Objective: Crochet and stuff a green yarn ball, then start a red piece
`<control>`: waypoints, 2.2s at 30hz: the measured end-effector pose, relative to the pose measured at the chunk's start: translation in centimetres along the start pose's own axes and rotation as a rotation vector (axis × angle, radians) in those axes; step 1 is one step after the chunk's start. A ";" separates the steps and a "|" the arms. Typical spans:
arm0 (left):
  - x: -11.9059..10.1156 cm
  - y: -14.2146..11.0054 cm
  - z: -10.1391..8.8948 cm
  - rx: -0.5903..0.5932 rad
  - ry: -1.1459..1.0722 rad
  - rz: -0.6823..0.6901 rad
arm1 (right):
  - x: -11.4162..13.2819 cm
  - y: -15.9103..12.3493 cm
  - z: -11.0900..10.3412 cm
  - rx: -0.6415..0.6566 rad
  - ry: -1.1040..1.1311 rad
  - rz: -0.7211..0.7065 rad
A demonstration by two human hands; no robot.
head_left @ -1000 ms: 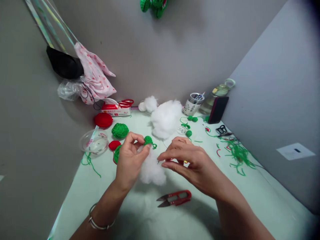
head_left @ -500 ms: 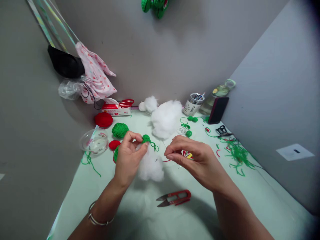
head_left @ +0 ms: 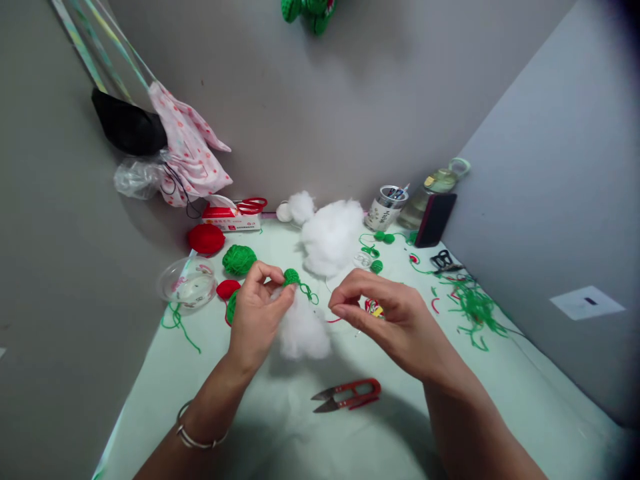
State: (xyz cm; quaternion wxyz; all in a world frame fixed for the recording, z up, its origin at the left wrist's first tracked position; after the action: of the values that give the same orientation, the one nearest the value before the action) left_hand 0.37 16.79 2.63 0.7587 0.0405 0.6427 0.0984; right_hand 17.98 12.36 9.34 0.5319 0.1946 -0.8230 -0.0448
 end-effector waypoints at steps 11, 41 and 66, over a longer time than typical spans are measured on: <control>-0.1 0.1 -0.4 -0.001 0.017 0.055 | -3.2 -0.9 -10.5 -0.345 -0.269 0.098; 2.6 -1.5 2.0 0.195 -0.147 -0.241 | -2.7 1.1 0.0 -0.085 0.534 0.047; 3.2 -1.9 3.3 0.277 -0.250 -0.324 | -4.4 1.3 2.0 -0.102 0.203 0.223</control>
State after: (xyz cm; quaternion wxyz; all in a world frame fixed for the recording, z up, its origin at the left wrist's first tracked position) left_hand 4.24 15.78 -0.22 0.8254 0.0524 0.5493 -0.1192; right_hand 17.43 14.88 5.08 0.6231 0.0785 -0.7781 -0.0074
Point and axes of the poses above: each hand's wrist, its own y-axis towards the middle knuckle, its own z-axis out of the palm, x = y × z, the point moved 9 cm from there along y, towards the middle knuckle, and after that the axes turned 1 degree about z, right-handed, at the moved point
